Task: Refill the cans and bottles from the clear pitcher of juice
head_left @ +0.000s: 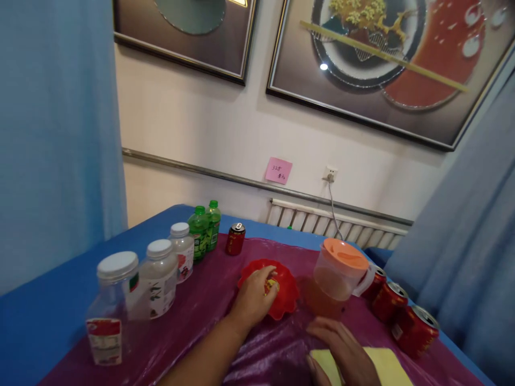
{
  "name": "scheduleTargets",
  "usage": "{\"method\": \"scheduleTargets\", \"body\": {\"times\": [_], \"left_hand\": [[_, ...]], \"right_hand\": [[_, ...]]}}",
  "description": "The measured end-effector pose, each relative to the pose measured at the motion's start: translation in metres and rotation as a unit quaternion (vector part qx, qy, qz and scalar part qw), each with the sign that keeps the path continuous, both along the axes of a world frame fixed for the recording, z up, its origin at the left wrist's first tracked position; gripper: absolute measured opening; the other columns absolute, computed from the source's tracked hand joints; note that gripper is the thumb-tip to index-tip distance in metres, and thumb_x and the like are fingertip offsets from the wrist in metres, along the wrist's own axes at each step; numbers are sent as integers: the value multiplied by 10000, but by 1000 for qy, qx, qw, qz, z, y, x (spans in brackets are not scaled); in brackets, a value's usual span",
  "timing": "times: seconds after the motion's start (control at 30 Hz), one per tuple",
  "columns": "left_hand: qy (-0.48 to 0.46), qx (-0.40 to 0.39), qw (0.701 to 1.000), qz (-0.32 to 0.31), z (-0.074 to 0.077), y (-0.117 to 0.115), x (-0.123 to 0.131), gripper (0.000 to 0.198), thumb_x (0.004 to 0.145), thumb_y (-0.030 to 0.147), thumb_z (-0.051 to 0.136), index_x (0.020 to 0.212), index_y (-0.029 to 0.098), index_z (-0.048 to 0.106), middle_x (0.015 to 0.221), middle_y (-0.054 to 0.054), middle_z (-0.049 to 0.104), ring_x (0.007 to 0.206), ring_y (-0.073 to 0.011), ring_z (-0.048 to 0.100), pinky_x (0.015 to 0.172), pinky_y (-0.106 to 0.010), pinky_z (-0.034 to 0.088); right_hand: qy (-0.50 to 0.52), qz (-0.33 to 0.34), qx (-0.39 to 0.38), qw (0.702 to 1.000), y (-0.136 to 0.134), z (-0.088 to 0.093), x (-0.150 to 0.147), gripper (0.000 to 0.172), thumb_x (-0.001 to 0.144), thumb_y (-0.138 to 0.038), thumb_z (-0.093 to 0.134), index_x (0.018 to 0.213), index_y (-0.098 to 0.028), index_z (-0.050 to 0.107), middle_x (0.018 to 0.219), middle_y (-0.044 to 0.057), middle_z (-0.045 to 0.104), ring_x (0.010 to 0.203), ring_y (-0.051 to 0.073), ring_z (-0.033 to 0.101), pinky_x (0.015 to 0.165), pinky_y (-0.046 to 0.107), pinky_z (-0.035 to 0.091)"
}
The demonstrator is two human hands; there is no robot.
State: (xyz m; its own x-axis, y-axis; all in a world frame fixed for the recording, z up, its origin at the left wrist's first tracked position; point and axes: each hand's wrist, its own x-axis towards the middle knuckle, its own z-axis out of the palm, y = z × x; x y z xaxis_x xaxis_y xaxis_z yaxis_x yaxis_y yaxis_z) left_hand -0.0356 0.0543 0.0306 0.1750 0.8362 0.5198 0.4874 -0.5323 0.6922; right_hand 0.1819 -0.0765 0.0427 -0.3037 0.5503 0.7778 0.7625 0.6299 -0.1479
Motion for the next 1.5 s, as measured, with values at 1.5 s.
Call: {"method": "scheduleTargets", "body": {"times": [1.5], "left_hand": [[39, 167, 983, 64, 5, 14, -4, 598, 759, 471, 728, 1288, 247, 562, 1189, -91, 708, 1077, -300, 680, 976, -476, 552]], "right_hand": [[442, 30, -152, 884, 101, -8, -90, 751, 644, -234, 827, 1324, -239, 506, 1241, 82, 689, 1132, 289, 667, 984, 438, 541]]}}
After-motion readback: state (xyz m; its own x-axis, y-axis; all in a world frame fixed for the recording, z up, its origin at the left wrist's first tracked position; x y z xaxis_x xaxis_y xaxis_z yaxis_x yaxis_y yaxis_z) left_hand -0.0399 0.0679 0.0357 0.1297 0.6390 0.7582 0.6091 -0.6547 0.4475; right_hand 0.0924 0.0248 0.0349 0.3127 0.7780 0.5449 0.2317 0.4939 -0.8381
